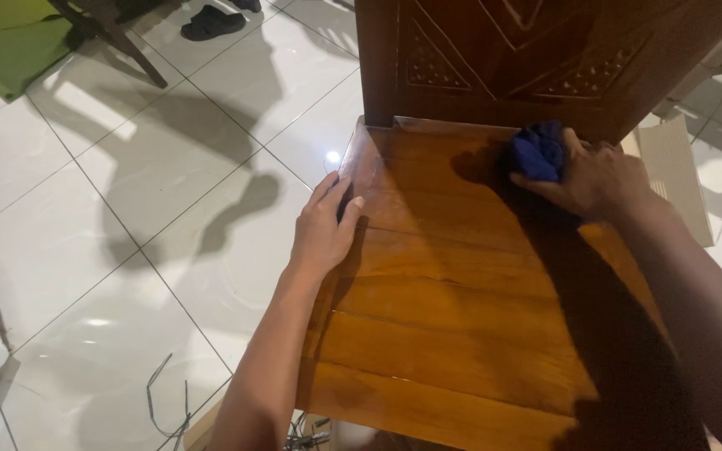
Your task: Cleaning a wooden chair with a cloth and organizing plastic strips
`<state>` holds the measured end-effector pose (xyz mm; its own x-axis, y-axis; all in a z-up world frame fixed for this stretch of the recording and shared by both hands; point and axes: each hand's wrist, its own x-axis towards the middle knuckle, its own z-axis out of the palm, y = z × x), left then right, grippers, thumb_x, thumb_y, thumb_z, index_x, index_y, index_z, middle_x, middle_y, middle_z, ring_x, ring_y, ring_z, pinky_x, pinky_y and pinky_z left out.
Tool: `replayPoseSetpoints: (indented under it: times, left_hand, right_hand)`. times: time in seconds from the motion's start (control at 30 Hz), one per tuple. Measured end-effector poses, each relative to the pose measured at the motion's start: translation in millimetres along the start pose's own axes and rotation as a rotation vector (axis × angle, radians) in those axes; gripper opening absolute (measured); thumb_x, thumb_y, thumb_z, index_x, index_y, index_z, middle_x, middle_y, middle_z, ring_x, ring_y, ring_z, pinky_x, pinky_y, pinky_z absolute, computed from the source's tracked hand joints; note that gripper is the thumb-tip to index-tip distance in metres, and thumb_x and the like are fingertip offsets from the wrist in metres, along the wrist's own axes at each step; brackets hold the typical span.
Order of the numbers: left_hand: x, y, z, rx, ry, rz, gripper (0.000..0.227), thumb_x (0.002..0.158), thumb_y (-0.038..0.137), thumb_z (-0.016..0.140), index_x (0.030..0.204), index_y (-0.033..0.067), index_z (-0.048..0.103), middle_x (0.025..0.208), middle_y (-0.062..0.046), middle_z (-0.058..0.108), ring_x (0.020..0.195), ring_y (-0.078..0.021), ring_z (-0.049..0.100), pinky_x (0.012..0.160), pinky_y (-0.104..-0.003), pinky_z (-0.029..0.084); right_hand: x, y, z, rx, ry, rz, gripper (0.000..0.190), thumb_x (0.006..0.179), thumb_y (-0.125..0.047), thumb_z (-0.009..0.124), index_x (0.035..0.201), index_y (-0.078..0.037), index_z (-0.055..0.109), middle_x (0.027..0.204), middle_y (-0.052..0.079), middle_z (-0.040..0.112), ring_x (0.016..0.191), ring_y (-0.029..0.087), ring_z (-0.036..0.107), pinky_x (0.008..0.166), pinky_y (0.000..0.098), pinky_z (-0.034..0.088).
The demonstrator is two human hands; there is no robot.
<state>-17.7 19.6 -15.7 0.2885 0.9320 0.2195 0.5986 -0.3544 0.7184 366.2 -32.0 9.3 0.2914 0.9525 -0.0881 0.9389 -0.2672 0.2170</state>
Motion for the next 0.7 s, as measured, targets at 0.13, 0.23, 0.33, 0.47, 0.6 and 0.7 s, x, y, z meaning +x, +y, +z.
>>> replayPoseSetpoints:
  times: [0.13, 0.23, 0.33, 0.47, 0.6, 0.7]
  left_hand:
    - [3.6, -3.4, 1.8, -0.034, 0.024, 0.001, 0.045, 0.096, 0.027, 0.055, 0.132, 0.0019, 0.064, 0.147, -0.017, 0.056, 0.134, -0.0347, 0.054, 0.107, -0.043, 0.045]
    - [6.0, -1.5, 1.1, -0.068, 0.016, -0.050, 0.044, 0.095, 0.025, 0.053, 0.131, 0.0025, 0.066, 0.146, -0.015, 0.058, 0.135, -0.0329, 0.054, 0.108, -0.042, 0.045]
    - [3.5, -4.8, 2.5, -0.066, 0.026, -0.041, 0.042, 0.095, 0.024, 0.052, 0.130, 0.0038, 0.066, 0.144, -0.014, 0.060, 0.135, -0.0322, 0.054, 0.107, -0.041, 0.045]
    - [5.5, -3.9, -1.3, -0.100, -0.003, -0.017, 0.046, 0.101, 0.028, 0.051, 0.138, 0.0030, 0.062, 0.145, -0.025, 0.056, 0.133, -0.0444, 0.053, 0.110, -0.055, 0.045]
    - [4.5, 0.4, -6.7, -0.169, 0.005, -0.073, 0.046, 0.103, 0.031, 0.049, 0.139, 0.0064, 0.062, 0.144, -0.020, 0.059, 0.133, -0.0379, 0.056, 0.110, -0.050, 0.046]
    - [3.7, 6.8, -15.2, -0.254, -0.018, -0.149, 0.048, 0.104, 0.029, 0.046, 0.141, 0.0012, 0.059, 0.142, -0.024, 0.058, 0.134, -0.0383, 0.055, 0.112, -0.049, 0.043]
  right_hand:
    - [-27.3, -4.2, -4.5, 0.091, -0.008, -0.041, 0.101, 0.079, -0.086, 0.037, 0.149, -0.014, 0.038, 0.112, 0.023, 0.076, 0.100, 0.045, 0.076, 0.075, 0.0546, 0.065]
    - [-40.4, -26.8, -9.5, 0.070, -0.024, -0.059, 0.101, 0.076, -0.088, 0.044, 0.150, -0.020, 0.038, 0.118, 0.023, 0.070, 0.085, 0.041, 0.080, 0.076, 0.0491, 0.066]
    - [-44.3, -56.9, -19.3, 0.017, -0.141, -0.136, 0.106, 0.069, -0.096, 0.039, 0.145, -0.023, 0.036, 0.125, 0.015, 0.068, 0.101, 0.038, 0.075, 0.075, 0.0482, 0.064]
    - [-2.4, -85.1, -10.6, 0.136, -0.001, -0.283, 0.085, 0.079, -0.083, 0.055, 0.133, -0.018, 0.047, 0.149, 0.012, 0.058, 0.144, 0.034, 0.048, 0.110, 0.0543, 0.044]
    - [21.5, -127.3, -29.1, 0.304, -0.015, -0.397, 0.090, 0.081, -0.076, 0.062, 0.140, -0.012, 0.043, 0.150, 0.022, 0.053, 0.145, 0.040, 0.045, 0.115, 0.0559, 0.039]
    - [6.9, -161.1, -55.9, 0.454, 0.104, -0.527, 0.089, 0.080, -0.067, 0.071, 0.139, -0.004, 0.051, 0.146, 0.028, 0.054, 0.139, 0.047, 0.048, 0.113, 0.0565, 0.041]
